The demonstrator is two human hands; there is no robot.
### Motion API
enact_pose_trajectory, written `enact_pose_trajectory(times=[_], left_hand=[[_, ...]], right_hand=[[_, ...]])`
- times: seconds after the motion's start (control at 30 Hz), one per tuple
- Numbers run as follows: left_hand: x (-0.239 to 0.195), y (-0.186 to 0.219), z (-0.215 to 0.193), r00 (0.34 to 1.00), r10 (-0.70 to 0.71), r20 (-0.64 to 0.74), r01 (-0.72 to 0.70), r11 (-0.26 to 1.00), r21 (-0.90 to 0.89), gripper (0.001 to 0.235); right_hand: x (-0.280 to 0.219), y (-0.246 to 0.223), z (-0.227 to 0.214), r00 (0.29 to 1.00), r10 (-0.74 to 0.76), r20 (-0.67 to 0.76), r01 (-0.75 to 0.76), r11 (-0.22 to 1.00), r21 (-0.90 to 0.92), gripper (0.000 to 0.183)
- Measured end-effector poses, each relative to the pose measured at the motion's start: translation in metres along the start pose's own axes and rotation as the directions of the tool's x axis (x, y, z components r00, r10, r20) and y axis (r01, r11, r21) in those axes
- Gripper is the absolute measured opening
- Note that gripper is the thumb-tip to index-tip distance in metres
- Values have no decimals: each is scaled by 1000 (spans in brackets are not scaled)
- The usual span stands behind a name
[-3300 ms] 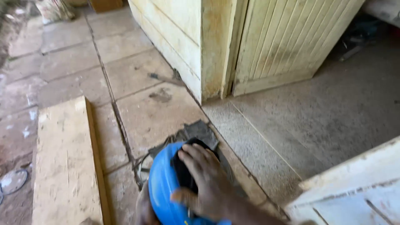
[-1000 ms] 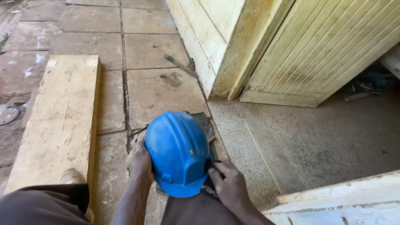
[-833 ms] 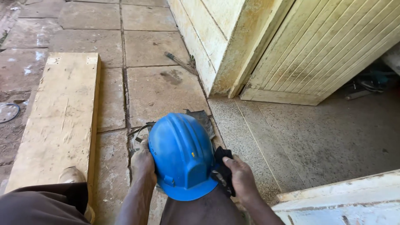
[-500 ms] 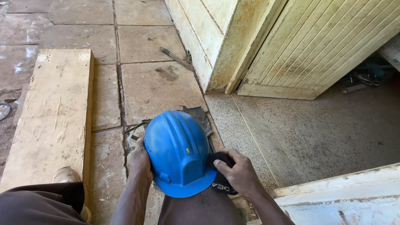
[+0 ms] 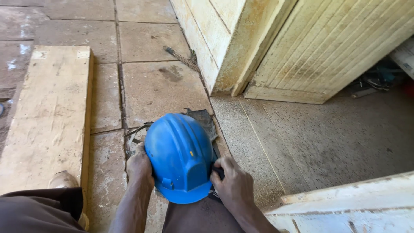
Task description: Cleaning and reassembling a safety hard hat.
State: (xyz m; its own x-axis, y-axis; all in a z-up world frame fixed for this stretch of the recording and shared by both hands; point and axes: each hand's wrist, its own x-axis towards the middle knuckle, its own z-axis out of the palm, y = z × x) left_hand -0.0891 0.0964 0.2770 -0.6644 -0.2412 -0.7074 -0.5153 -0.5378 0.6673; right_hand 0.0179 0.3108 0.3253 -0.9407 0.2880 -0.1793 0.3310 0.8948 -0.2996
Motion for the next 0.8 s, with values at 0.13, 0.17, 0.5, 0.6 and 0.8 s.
enact_pose_trajectory(times=[0.13,0.17,0.5,0.6,0.8], left_hand=[[14,-7,-13,997,57,-46,-52,993,102,53],[18,-13,-14,997,67,-32,-63,991,119,53],[-10,7,-5,997,13,-75,0,986,168,57],[-11,7,-2,998,5,-65,8,982,190,58],[12,5,-5,998,62,-9,-61,995,75,52]], right_hand=[[-23,-1,0,950,-230,-211,245,968,49,30],[-31,-3,-10,949,-235,-209,251,967,51,33],[-11,-3,-11,952,-191,-240,230,962,147,26],[-9,-8,-26,973,-228,-47,229,973,28,27],[6,-3,-2,987,-162,-20,163,978,128,29]])
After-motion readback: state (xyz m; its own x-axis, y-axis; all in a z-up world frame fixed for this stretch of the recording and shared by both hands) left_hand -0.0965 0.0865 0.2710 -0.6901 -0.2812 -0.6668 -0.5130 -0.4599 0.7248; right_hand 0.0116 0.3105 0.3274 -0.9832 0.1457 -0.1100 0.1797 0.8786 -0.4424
